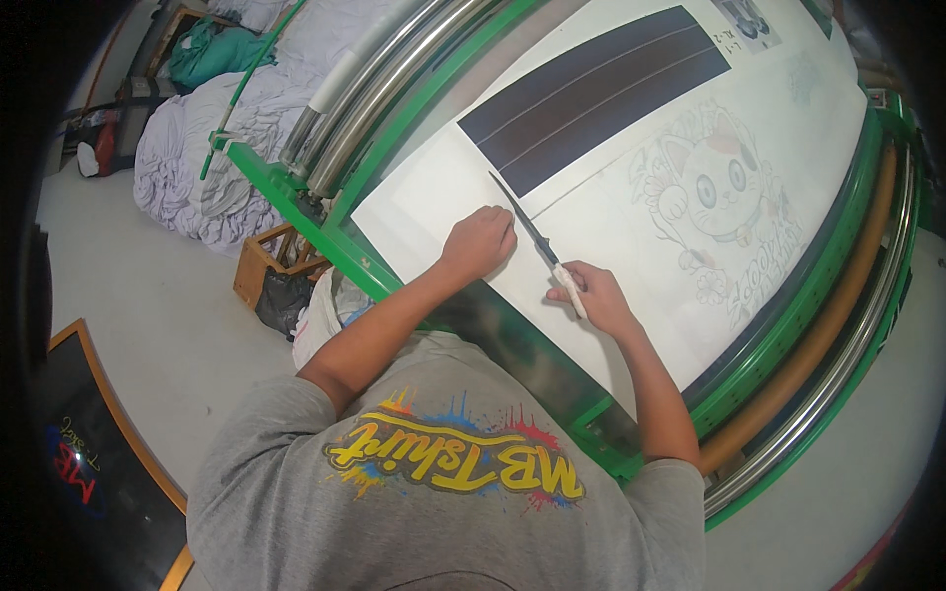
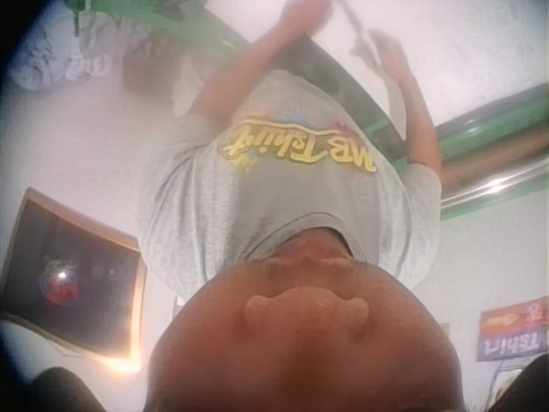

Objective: The person uses scissors to cut out printed clothing designs from a large paper roll as it passes through a machine, handling several cut pieces one by one.

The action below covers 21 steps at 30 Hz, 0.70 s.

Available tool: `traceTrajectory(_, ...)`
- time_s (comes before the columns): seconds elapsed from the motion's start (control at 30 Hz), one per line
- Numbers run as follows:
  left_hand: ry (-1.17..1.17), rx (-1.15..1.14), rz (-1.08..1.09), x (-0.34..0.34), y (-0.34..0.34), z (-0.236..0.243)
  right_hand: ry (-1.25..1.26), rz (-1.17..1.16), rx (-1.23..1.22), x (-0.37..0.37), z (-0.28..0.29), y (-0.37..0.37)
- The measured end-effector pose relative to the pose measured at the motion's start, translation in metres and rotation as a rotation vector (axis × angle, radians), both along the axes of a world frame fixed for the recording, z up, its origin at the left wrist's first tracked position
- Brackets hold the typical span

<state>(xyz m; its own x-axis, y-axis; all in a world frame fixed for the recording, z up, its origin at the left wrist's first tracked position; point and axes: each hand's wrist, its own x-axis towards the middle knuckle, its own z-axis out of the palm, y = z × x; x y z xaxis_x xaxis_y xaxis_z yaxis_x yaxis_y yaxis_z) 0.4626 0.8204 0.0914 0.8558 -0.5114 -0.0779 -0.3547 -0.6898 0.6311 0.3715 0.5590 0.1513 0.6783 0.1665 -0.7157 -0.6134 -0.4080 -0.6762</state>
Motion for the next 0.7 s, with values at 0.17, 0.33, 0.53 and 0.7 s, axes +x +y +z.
traceTrajectory(0.17, 0.005, -0.086, -0.004, -0.002, 0.006, 0.004, -0.066, -0.002, 0.024, 0.037, -0.009, 0.02)
traceTrajectory(0.33, 0.025, -0.166, -0.001, -0.006, 0.011, 0.015, -0.104, -0.029, 0.102, 0.077, -0.022, 0.044)
traceTrajectory(0.53, 0.093, -0.204, 0.029, -0.015, 0.019, 0.02, -0.077, 0.023, 0.097, 0.116, -0.009, 0.07)
traceTrajectory(0.7, 0.012, -0.35, -0.19, -0.032, 0.03, 0.037, -0.315, -0.018, 0.008, 0.09, -0.009, 0.075)
